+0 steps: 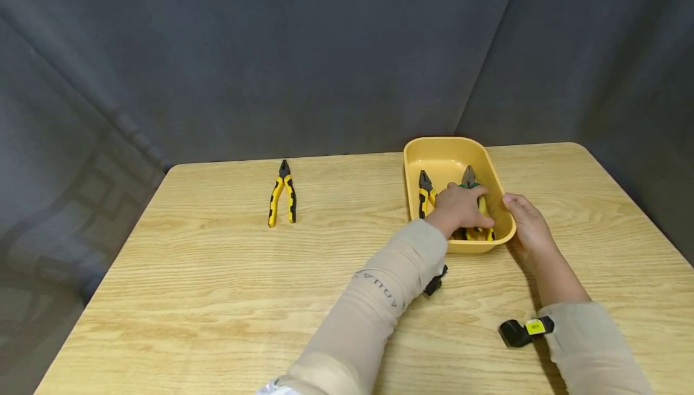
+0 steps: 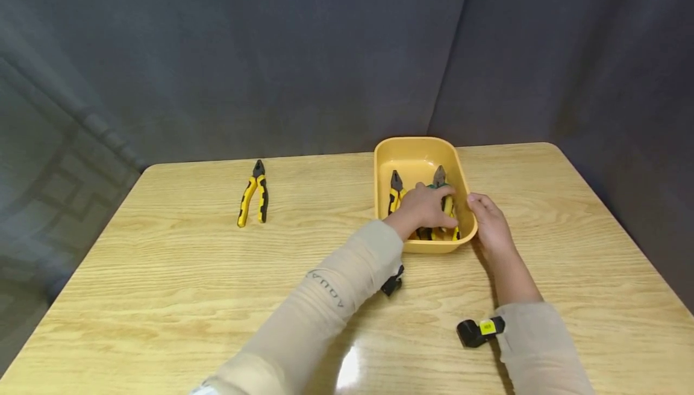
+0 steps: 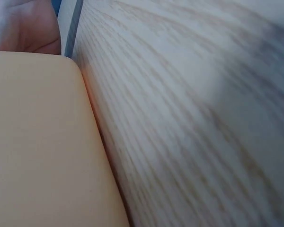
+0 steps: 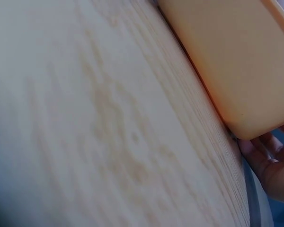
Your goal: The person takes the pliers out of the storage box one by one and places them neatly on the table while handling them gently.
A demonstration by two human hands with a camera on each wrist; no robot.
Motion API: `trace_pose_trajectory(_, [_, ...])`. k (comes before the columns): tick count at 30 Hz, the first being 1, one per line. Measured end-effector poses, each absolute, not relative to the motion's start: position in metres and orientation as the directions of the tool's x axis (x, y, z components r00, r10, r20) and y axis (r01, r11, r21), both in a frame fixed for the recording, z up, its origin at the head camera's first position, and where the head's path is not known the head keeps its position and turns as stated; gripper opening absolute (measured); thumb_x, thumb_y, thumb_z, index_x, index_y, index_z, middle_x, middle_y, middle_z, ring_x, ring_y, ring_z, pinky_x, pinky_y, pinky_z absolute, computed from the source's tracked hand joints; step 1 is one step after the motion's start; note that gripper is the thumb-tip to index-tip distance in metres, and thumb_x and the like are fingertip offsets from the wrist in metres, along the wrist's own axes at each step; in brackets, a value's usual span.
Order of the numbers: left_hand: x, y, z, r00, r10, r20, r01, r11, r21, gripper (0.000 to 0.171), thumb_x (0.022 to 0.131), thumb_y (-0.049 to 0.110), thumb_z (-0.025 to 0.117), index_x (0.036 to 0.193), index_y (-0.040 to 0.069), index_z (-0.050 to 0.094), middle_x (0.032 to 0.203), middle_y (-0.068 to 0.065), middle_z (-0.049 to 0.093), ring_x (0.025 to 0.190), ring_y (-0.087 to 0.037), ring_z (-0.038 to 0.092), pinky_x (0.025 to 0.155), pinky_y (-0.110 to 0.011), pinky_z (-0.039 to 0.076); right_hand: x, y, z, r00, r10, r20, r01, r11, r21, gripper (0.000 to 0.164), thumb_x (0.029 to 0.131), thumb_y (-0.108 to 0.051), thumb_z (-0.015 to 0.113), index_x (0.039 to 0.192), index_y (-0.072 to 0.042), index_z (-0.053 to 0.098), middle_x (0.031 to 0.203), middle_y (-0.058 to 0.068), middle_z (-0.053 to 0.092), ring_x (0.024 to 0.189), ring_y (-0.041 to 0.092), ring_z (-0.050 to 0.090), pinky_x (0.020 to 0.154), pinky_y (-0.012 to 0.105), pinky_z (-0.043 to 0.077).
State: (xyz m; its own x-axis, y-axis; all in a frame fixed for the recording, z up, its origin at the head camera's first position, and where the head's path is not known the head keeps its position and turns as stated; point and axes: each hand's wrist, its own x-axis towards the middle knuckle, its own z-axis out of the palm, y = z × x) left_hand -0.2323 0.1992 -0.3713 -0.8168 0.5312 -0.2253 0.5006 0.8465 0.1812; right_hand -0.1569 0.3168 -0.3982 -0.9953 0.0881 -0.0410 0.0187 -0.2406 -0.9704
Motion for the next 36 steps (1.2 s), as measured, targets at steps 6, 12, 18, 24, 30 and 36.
trace_pose_trajectory(6, [-0.231,0.195,-0.367,-0.825,0.527,-0.203,0.478,0.843,0.247,0.063,0.068,0.06,0.056,0.125,0.048,0.032,0.112,0.006,0.048,0.091,-0.013,0.044,0.059,-0.026,0.037,-0.157,0.318,-0.398,-0.995,0.09,-0.049,0.024,-0.253,-0.967,0.014,0.089,-0.026,0.047,0.096,-0.016,0.053,0.086,-0.004,0.057,0.074,0.007,0.058,0.061,0.021,0.047])
trace_pose_trajectory(12, [-0.228,0.187,-0.363,-0.825,0.541,-0.165,0.472,0.819,0.326,0.06,0.069,0.057,0.057,0.124,0.044,0.036,0.11,0.005,0.048,0.09,-0.014,0.044,0.061,-0.026,0.038,-0.158,0.318,-0.395,-0.992,0.1,-0.071,0.048,-0.22,-0.974,0.015,0.089,-0.028,0.046,0.097,-0.015,0.05,0.086,-0.004,0.057,0.074,0.007,0.058,0.061,0.021,0.046])
trace_pose_trajectory(18, [-0.224,0.182,-0.359,-0.816,0.556,-0.159,0.46,0.791,0.403,0.059,0.07,0.054,0.059,0.123,0.043,0.038,0.11,0.01,0.05,0.094,-0.013,0.043,0.065,-0.027,0.037,-0.157,0.318,-0.393,-0.991,0.1,-0.089,0.067,-0.204,-0.977,0.016,0.089,-0.028,0.046,0.098,-0.015,0.049,0.088,-0.003,0.053,0.073,0.007,0.057,0.061,0.021,0.047])
trace_pose_trajectory(24, [-0.222,0.176,-0.357,-0.819,0.559,-0.128,0.454,0.768,0.453,0.058,0.069,0.054,0.06,0.122,0.043,0.039,0.108,0.011,0.051,0.09,-0.013,0.043,0.064,-0.026,0.037,-0.155,0.317,-0.394,-0.991,0.108,-0.084,0.059,-0.22,-0.974,0.013,0.09,-0.026,0.045,0.095,-0.016,0.051,0.086,-0.004,0.053,0.073,0.006,0.057,0.061,0.021,0.046])
trace_pose_trajectory(30, [-0.224,0.166,-0.353,-0.822,0.562,-0.092,0.467,0.758,0.456,0.06,0.069,0.052,0.06,0.124,0.04,0.039,0.109,0.009,0.051,0.092,-0.014,0.045,0.067,-0.027,0.039,-0.156,0.316,-0.398,-0.995,0.076,-0.066,0.04,-0.3,-0.953,0.011,0.089,-0.023,0.046,0.095,-0.016,0.053,0.082,-0.001,0.057,0.071,0.01,0.058,0.058,0.024,0.047])
trace_pose_trajectory(36, [-0.225,0.159,-0.346,-0.821,0.569,-0.05,0.487,0.743,0.459,0.06,0.069,0.052,0.061,0.124,0.04,0.039,0.111,0.003,0.05,0.09,-0.016,0.046,0.066,-0.028,0.039,-0.156,0.316,-0.398,-0.996,0.075,-0.057,0.033,-0.29,-0.957,0.014,0.089,-0.024,0.047,0.097,-0.016,0.053,0.084,-0.001,0.057,0.072,0.011,0.058,0.059,0.025,0.048])
